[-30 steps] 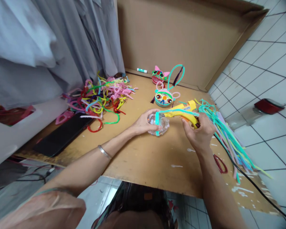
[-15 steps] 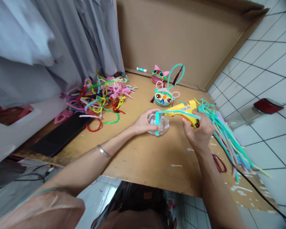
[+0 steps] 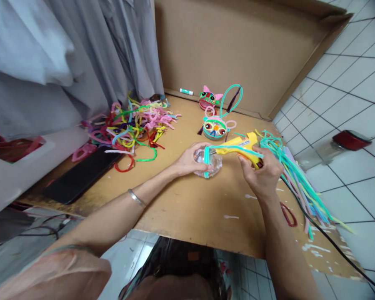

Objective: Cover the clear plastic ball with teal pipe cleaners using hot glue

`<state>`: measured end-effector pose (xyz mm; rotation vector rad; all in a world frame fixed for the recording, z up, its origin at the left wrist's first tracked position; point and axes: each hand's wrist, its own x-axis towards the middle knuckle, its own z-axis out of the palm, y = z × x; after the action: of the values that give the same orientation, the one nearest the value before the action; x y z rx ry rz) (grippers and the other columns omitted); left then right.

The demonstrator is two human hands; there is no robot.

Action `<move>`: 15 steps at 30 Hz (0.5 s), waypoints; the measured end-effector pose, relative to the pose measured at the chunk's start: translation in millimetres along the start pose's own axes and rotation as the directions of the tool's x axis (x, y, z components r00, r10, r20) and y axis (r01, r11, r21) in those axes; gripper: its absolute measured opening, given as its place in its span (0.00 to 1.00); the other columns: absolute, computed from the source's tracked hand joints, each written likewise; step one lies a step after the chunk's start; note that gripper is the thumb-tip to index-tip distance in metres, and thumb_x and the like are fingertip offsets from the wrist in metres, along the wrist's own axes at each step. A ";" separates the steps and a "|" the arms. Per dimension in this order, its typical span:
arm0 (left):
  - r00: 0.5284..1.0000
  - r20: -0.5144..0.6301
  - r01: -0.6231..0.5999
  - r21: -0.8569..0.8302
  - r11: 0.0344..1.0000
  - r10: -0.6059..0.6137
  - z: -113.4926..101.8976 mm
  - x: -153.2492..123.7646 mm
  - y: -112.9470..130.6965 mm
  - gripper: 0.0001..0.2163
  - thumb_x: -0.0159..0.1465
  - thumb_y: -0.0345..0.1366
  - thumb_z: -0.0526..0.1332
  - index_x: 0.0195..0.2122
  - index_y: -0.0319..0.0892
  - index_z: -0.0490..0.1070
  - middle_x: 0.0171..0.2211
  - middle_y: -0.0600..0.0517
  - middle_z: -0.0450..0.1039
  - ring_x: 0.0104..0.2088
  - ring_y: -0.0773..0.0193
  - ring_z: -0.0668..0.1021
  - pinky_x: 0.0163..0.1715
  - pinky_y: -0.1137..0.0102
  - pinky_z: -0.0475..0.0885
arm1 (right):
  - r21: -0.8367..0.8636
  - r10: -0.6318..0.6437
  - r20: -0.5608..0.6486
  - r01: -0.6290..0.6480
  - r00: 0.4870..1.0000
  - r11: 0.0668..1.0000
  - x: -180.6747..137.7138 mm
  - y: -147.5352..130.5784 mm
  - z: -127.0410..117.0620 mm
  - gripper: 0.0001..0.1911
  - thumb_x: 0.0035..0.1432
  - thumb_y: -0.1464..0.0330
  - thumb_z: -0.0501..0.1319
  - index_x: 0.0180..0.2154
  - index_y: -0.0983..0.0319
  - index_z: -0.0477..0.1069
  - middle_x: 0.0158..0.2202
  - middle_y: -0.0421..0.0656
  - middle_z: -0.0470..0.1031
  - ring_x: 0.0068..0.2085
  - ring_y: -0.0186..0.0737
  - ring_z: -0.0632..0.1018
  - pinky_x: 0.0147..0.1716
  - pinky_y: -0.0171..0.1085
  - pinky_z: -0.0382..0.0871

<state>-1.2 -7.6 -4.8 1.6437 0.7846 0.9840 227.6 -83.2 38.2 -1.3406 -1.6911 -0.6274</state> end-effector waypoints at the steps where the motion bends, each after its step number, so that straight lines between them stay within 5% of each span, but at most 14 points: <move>1: 1.000 0.001 0.002 -0.001 1.000 -0.002 0.0 0.0 0.2 0.38 0.41 0.41 0.75 0.56 0.40 0.69 0.53 0.45 0.72 0.53 0.51 0.75 0.56 0.59 0.69 | -0.006 0.008 0.005 -0.008 1.000 1.000 -0.4 0.6 0.2 0.15 0.56 0.58 0.63 0.41 0.60 0.72 0.35 0.46 0.78 0.31 0.42 0.77 0.30 0.40 0.72; 15: 1.000 0.019 -0.002 0.017 1.000 0.001 0.0 -0.7 1.9 0.38 0.41 0.41 0.75 0.55 0.42 0.70 0.54 0.45 0.72 0.52 0.53 0.75 0.55 0.60 0.69 | 0.000 0.000 -0.005 0.000 1.000 1.000 -2.0 1.9 0.9 0.14 0.53 0.63 0.63 0.43 0.60 0.70 0.36 0.47 0.78 0.34 0.44 0.78 0.33 0.41 0.72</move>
<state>-1.4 -8.7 -3.1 1.6664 0.7815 0.9641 229.2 -82.9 35.7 -1.3379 -1.6875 -0.6306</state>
